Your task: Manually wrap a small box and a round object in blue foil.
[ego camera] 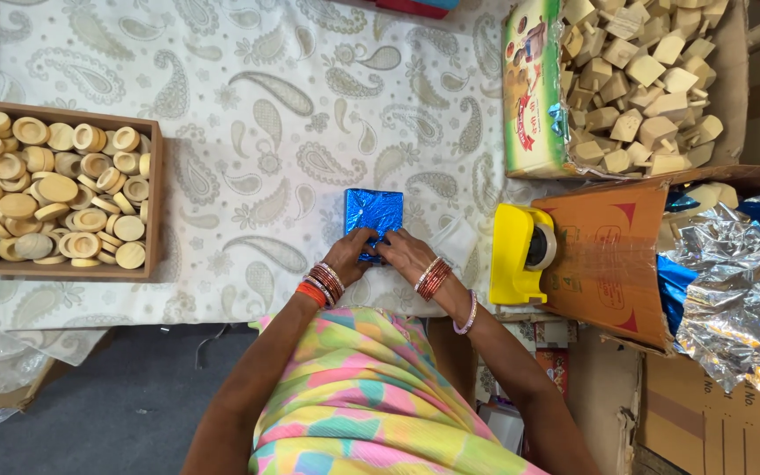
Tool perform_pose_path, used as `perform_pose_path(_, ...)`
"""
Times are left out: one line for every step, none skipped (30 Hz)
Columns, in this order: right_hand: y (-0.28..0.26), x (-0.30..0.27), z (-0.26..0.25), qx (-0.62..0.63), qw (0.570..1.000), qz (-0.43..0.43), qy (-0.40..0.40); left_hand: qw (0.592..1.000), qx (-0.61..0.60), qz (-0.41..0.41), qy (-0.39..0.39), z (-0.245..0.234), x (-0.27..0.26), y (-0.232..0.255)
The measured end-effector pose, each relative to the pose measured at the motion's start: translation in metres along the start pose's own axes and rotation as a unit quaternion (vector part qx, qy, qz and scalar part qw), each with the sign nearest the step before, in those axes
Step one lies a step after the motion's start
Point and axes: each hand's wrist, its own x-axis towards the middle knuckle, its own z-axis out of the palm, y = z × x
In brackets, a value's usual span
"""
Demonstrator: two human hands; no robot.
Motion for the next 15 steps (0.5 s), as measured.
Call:
perform_pose_path(0.000,0.001,-0.001,0.000,1.000,0.000,-0.001,1.000,0.000,-0.001,0.000,-0.001,0.000,0.002)
perform_pose_path(0.000,0.002,-0.003,0.001,1.000,-0.005,0.004,1.000,-0.011,-0.008,0.000,-0.003,0.000,0.005)
perform_pose_path(-0.001,0.003,-0.004,0.001,1.000,-0.010,0.009,1.000,-0.022,-0.015,-0.001,-0.004,0.000,0.007)
perform_pose_path(-0.001,0.004,-0.004,0.001,1.000,-0.010,0.008,1.000,-0.023,-0.016,-0.001,-0.003,0.000,0.005)
perform_pose_path(0.000,0.004,-0.004,0.003,1.000,-0.013,0.014,0.999,-0.036,-0.022,0.010,-0.002,0.000,0.004)
perform_pose_path(0.000,0.005,-0.004,0.004,1.000,-0.016,0.021,0.998,-0.049,-0.027,0.021,-0.002,-0.001,0.003)
perform_pose_path(-0.001,0.006,-0.007,0.005,1.000,-0.016,0.020,0.998,-0.050,-0.028,0.021,-0.001,-0.001,0.003)
perform_pose_path(-0.003,0.007,-0.009,0.007,1.000,-0.012,0.016,0.996,-0.073,-0.040,0.027,0.000,-0.002,0.002)
perform_pose_path(-0.005,0.009,-0.012,0.009,1.000,-0.007,0.013,0.993,-0.096,-0.053,0.032,0.000,-0.002,0.002)
perform_pose_path(-0.004,0.010,-0.012,0.010,1.000,-0.007,0.012,0.993,-0.097,-0.054,0.032,0.001,-0.002,0.000)
perform_pose_path(-0.004,0.011,-0.013,0.006,1.000,-0.006,0.007,0.992,-0.102,-0.066,0.038,0.003,-0.002,-0.002)
perform_pose_path(-0.004,0.012,-0.013,0.003,1.000,-0.005,0.002,0.990,-0.107,-0.078,0.043,0.004,-0.002,-0.004)
perform_pose_path(-0.002,0.013,-0.009,0.004,1.000,-0.005,0.001,0.990,-0.107,-0.079,0.043,0.005,-0.003,-0.005)
perform_pose_path(0.000,0.013,-0.006,-0.011,1.000,-0.009,0.001,0.990,-0.113,-0.079,0.045,0.005,-0.003,-0.005)
perform_pose_path(0.002,0.015,-0.002,-0.026,1.000,-0.013,0.001,0.989,-0.117,-0.078,0.046,0.004,-0.003,-0.006)
